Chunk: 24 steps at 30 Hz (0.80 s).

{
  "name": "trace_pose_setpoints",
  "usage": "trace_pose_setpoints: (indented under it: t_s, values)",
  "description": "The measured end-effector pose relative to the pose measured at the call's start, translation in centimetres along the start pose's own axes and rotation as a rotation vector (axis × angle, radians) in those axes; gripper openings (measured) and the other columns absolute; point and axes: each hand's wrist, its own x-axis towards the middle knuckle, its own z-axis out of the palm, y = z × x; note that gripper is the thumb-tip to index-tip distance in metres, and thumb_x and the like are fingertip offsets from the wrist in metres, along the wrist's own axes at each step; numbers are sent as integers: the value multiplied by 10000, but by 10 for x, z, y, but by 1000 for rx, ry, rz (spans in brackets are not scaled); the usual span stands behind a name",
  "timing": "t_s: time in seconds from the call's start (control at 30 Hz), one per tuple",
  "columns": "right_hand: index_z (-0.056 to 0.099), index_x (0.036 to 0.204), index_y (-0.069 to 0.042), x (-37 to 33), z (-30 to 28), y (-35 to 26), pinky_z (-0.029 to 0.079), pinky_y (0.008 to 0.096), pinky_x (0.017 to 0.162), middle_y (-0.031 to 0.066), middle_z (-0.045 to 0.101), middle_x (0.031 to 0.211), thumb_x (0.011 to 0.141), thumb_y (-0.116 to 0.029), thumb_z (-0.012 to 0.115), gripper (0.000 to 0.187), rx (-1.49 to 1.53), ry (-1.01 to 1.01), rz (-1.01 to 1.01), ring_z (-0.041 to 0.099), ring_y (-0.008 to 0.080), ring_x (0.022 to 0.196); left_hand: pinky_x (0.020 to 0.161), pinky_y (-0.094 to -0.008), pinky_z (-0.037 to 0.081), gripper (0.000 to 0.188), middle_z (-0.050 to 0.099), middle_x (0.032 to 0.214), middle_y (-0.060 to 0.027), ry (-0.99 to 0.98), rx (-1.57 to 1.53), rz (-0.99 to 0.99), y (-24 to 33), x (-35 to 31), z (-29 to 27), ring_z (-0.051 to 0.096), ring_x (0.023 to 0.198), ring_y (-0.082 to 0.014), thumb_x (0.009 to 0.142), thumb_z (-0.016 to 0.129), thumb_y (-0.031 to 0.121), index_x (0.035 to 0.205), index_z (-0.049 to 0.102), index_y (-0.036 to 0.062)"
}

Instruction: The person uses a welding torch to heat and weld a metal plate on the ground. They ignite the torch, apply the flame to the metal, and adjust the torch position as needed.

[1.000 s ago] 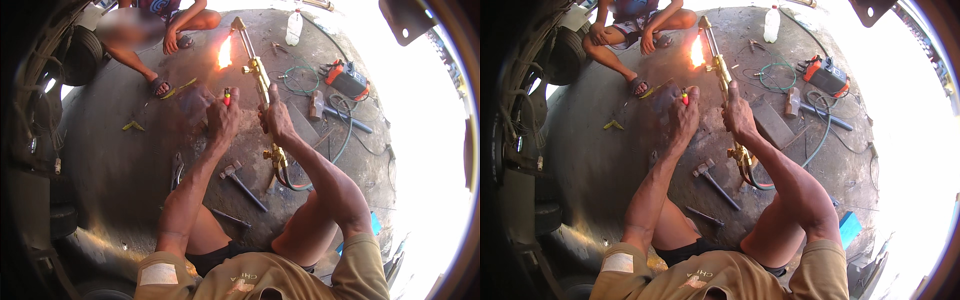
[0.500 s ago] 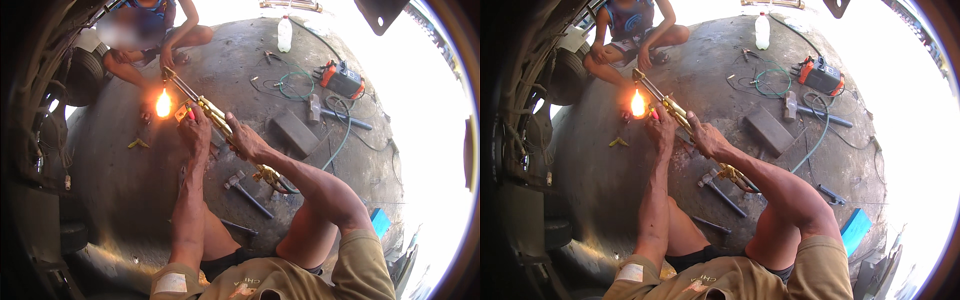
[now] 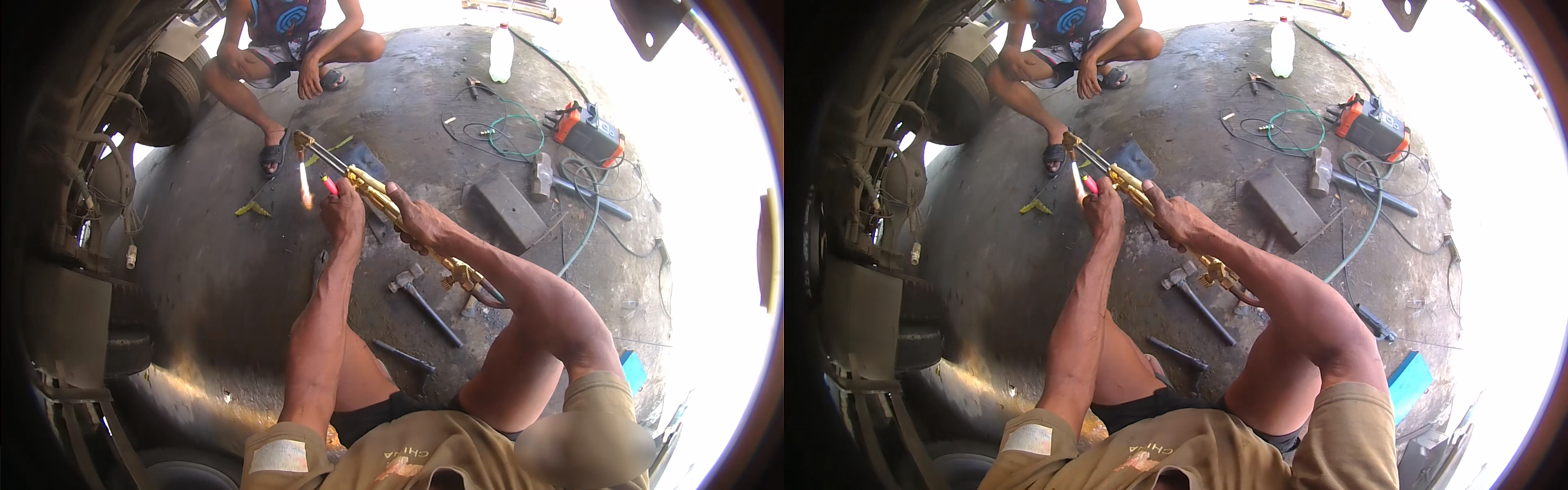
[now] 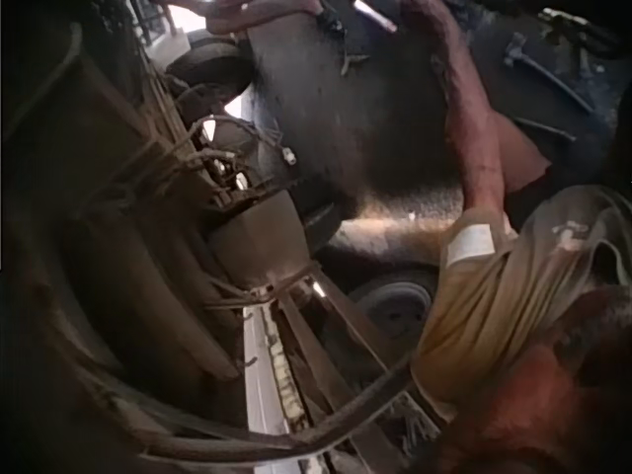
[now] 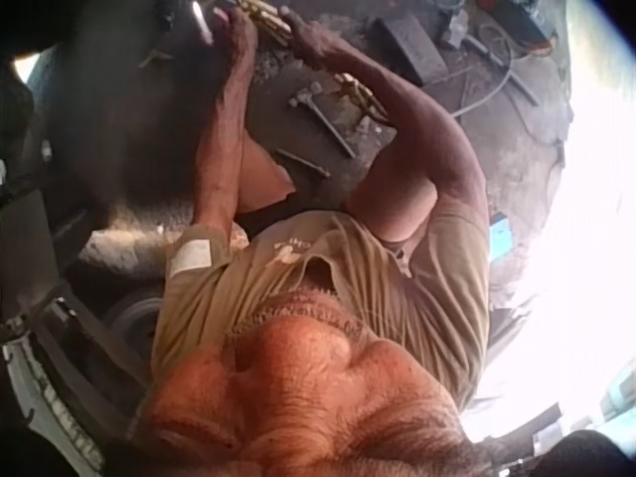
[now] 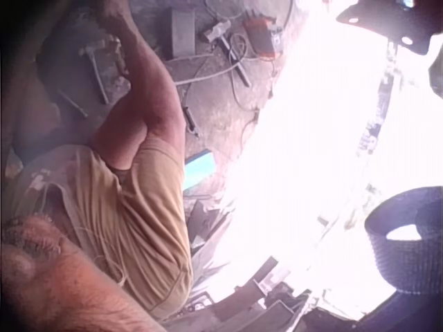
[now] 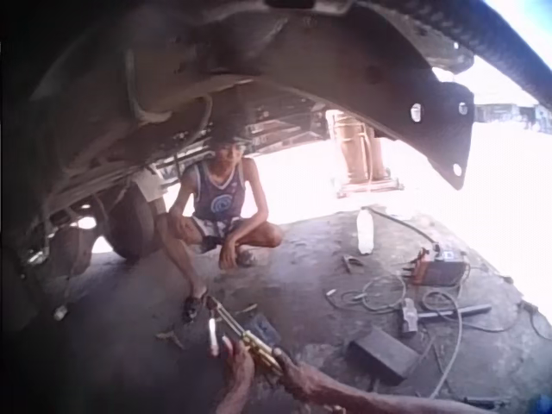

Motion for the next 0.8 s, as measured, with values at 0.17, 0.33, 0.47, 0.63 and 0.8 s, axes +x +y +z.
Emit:
trace_pose_setpoints:
  t_s: [0.17,0.33,0.47,0.63,0.8]
  values:
    - [535,736,-59,-10,-6,-1,377,350,444,22,441,586,905,-857,213,877,-18,52,-24,457,139,483,601,-496,568,120,691,795,-251,25,99,151,13,0,-2,711,749,-421,976,514,195,932,553,89]
    - [541,717,-34,-26,-12,-3,414,358,459,46,475,600,932,-827,196,891,-35,82,-34,487,156,507,691,-517,545,515,677,780,-304,-126,-506,-339,56,-8,-42,691,819,-487,1012,458,443,939,660,-25]
    - [552,738,-11,-37,-24,1,430,361,500,60,498,603,920,-845,185,929,-66,210,-19,513,165,541,739,-527,529,869,676,801,-337,-228,-601,-362,80,-10,-47,685,851,-504,999,344,664,809,693,-109]
    - [587,800,50,-66,-33,-5,438,402,613,105,535,626,925,-834,132,1002,-282,410,-82,547,214,595,734,-475,533,783,688,849,-303,-427,-1054,-354,100,-26,-36,711,872,-426,1015,366,626,975,647,-104]
    - [602,812,58,-76,-44,-2,427,405,611,99,518,622,945,-810,179,975,-418,467,-84,531,219,605,726,-452,526,670,674,786,-253,-492,-1245,-444,107,-40,-11,714,806,-357,1042,428,515,900,627,-109]
